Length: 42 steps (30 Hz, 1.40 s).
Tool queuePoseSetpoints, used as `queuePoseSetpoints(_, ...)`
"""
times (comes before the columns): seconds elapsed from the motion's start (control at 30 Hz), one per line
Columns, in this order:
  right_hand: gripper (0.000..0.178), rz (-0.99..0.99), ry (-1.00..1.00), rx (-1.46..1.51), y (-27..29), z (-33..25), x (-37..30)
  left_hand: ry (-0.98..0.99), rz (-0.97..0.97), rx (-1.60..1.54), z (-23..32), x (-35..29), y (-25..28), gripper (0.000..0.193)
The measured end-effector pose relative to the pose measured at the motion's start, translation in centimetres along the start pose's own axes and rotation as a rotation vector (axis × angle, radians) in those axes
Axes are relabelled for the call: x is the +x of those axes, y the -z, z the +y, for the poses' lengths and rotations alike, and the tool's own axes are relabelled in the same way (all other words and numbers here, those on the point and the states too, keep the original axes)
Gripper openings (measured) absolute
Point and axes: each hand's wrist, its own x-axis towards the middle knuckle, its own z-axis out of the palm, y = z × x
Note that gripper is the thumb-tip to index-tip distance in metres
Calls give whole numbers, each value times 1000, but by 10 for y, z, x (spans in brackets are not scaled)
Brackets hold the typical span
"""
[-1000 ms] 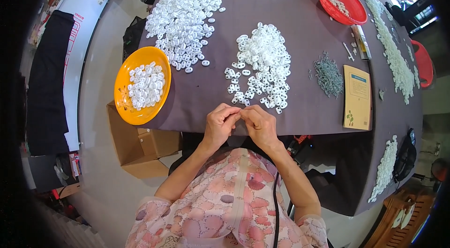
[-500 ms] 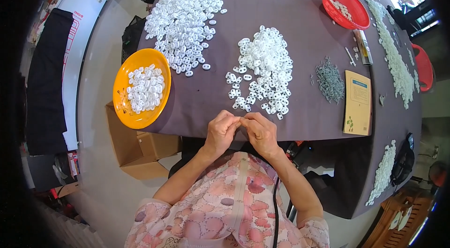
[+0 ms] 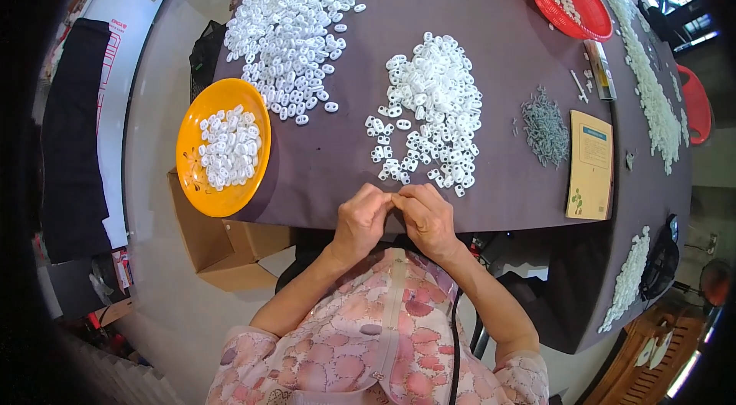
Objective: The person assembles small plastic components by hand, repeatedly picking pieces from the table and pressing them together.
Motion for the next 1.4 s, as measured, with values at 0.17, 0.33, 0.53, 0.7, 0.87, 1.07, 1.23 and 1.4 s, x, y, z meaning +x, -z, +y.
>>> queuePoseSetpoints(0.17,21,31,-112,81,0,-3,0,198,-46,-306,-8,9,4,8)
queuePoseSetpoints(0.33,25,11,-223,91,-2,-6,-3,490,-170,-458,-3,13,13,16)
queuePoseSetpoints(0.53,25,37,-221,84,2,-6,-3,517,-216,-465,0,17,12,18)
queuePoseSetpoints(0.7,22,86,-131,110,2,-7,-4,464,-227,-411,8,15,14,14)
queuePoseSetpoints(0.87,23,15,-154,185,24,0,-3,535,-195,-469,16,11,23,8)
queuePoseSetpoints(1.07,6,338,-393,-314,96,73,18,514,156,-418,3,17,74,10)
queuePoseSetpoints(1.23,7,291,-457,-663,113,111,28,463,451,-74,-16,35,127,14)
queuePoseSetpoints(1.4,9,175,-445,-708,115,100,35,252,499,260,-63,31,157,13)
